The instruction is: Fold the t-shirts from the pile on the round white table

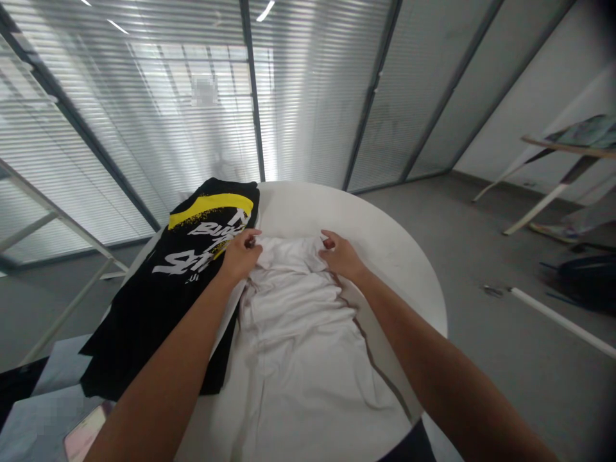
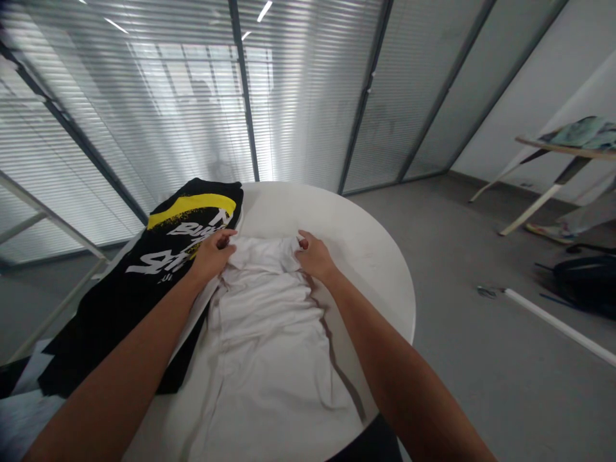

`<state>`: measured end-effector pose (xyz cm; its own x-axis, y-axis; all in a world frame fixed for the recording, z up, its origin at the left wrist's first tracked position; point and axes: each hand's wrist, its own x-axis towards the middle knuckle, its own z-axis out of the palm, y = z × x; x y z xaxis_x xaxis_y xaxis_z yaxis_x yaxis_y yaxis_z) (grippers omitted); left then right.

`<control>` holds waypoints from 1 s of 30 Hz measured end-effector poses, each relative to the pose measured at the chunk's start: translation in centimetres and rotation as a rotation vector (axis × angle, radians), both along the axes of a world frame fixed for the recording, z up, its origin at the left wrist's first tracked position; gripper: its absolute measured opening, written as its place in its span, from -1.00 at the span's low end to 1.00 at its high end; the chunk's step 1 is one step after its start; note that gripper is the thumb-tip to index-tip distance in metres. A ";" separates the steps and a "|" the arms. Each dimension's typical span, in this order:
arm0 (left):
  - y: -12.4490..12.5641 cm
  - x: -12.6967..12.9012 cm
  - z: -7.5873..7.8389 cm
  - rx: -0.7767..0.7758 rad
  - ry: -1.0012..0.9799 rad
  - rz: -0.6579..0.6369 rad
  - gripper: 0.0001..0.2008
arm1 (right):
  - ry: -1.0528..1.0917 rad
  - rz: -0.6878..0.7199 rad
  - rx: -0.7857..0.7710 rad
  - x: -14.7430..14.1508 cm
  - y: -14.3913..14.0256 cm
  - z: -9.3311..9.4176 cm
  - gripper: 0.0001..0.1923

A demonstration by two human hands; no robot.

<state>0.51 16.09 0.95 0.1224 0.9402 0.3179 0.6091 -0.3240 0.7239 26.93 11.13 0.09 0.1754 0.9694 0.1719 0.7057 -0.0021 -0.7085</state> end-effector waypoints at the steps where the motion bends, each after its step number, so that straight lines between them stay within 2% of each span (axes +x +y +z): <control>1: 0.0 0.0 0.1 -0.034 -0.014 -0.004 -0.58 | 0.040 -0.003 0.010 0.1 0.1 0.0 -0.33; 4: 0.1 0.0 0.3 -0.148 0.006 0.042 -0.59 | 0.155 -0.017 0.006 0.2 0.3 0.0 -0.35; 7: 0.2 0.1 0.7 -0.194 0.064 0.119 -0.67 | 0.325 -0.038 -0.016 0.2 0.2 -0.1 -0.37; 10: 0.3 0.1 1.0 -0.219 0.110 0.089 -0.82 | 0.512 -0.075 -0.056 0.0 -0.1 0.3 -0.38; 13: 0.5 -0.3 0.9 -0.272 0.101 0.051 -0.85 | 0.674 -0.098 -0.112 -0.3 -0.5 0.8 -0.41; 19: 1.0 -1.4 -0.3 -0.417 -0.206 -0.026 -0.90 | 0.837 -0.044 -0.168 -0.3 -0.9 1.2 -0.55; 24: 0.3 -1.2 0.5 -0.503 -0.388 -0.016 -0.79 | 0.818 -0.006 -0.201 -0.3 -1.0 1.4 -0.71; 27: -0.2 -0.7 1.3 -0.475 -0.496 0.036 -0.70 | 0.836 0.014 -0.162 -0.2 -0.9 1.5 -0.69; 30: -0.5 -0.3 1.7 -0.398 -0.675 0.004 -0.61 | 0.875 0.047 -0.060 0.0 -0.7 1.3 -0.73</control>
